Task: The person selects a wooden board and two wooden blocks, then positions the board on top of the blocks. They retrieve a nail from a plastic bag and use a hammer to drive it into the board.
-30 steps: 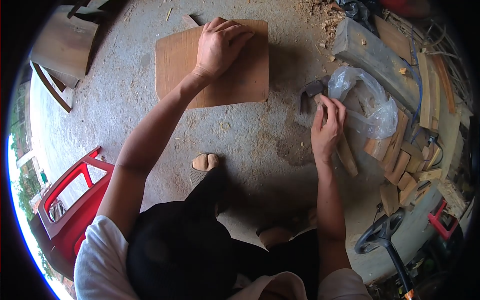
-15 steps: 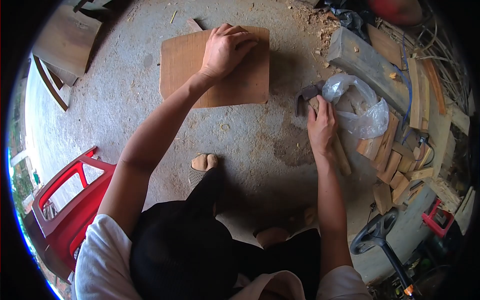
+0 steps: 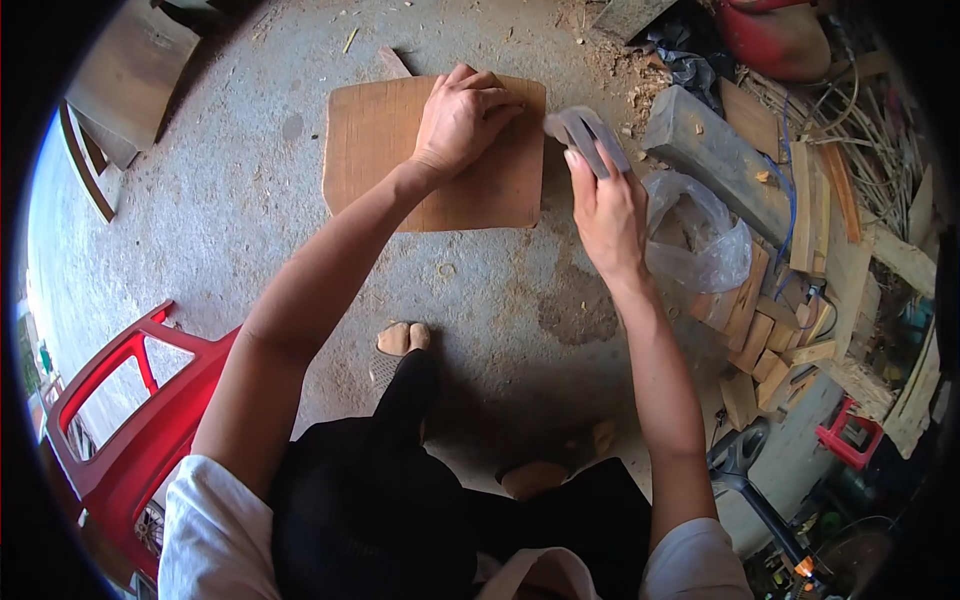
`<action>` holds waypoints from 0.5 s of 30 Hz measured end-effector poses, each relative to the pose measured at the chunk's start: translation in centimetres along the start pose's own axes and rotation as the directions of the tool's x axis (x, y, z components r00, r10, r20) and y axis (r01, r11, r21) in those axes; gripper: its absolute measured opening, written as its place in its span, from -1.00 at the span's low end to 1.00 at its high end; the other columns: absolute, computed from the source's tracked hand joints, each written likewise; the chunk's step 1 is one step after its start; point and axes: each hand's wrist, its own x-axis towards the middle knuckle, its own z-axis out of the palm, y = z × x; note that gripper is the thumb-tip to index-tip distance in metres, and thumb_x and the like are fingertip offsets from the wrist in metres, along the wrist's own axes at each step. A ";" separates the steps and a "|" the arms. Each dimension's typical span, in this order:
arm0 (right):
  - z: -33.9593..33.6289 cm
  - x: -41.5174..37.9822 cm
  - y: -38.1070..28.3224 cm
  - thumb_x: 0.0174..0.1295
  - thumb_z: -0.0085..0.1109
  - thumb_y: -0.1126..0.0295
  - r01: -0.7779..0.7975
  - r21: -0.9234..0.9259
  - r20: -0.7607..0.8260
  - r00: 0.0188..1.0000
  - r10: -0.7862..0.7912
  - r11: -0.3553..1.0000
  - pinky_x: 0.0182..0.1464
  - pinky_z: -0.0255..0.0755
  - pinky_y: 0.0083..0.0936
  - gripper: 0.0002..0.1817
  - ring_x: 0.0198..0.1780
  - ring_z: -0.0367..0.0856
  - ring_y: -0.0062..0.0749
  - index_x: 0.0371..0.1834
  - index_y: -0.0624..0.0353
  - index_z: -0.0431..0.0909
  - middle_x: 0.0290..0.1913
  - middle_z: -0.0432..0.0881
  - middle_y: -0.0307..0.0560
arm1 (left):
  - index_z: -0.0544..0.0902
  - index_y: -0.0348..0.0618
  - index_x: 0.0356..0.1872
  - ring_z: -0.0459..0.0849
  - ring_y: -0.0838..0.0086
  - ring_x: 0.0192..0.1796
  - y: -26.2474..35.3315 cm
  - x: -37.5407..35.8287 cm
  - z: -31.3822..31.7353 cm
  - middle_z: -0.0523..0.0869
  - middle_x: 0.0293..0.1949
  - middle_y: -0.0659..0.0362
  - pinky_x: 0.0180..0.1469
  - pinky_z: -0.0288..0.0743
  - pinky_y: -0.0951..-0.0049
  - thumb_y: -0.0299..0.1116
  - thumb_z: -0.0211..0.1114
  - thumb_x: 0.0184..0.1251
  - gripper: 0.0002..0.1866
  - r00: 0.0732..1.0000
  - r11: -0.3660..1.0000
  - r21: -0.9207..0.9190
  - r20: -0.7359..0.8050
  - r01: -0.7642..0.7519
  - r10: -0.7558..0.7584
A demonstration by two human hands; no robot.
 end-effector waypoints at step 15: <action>1.2 3.4 -1.1 0.46 0.11 0.34 0.079 -0.058 -0.031 0.996 -0.081 0.995 -0.22 0.59 -0.13 -0.75 -0.19 0.70 0.18 0.05 0.27 0.50 -0.16 0.66 0.22 | 0.83 0.05 -0.27 0.59 0.34 -0.08 0.2 0.1 -0.2 0.73 -0.27 0.32 0.14 0.46 0.29 -0.29 0.44 0.13 -0.85 0.999 0.998 -0.054 0.032 0.039 -0.037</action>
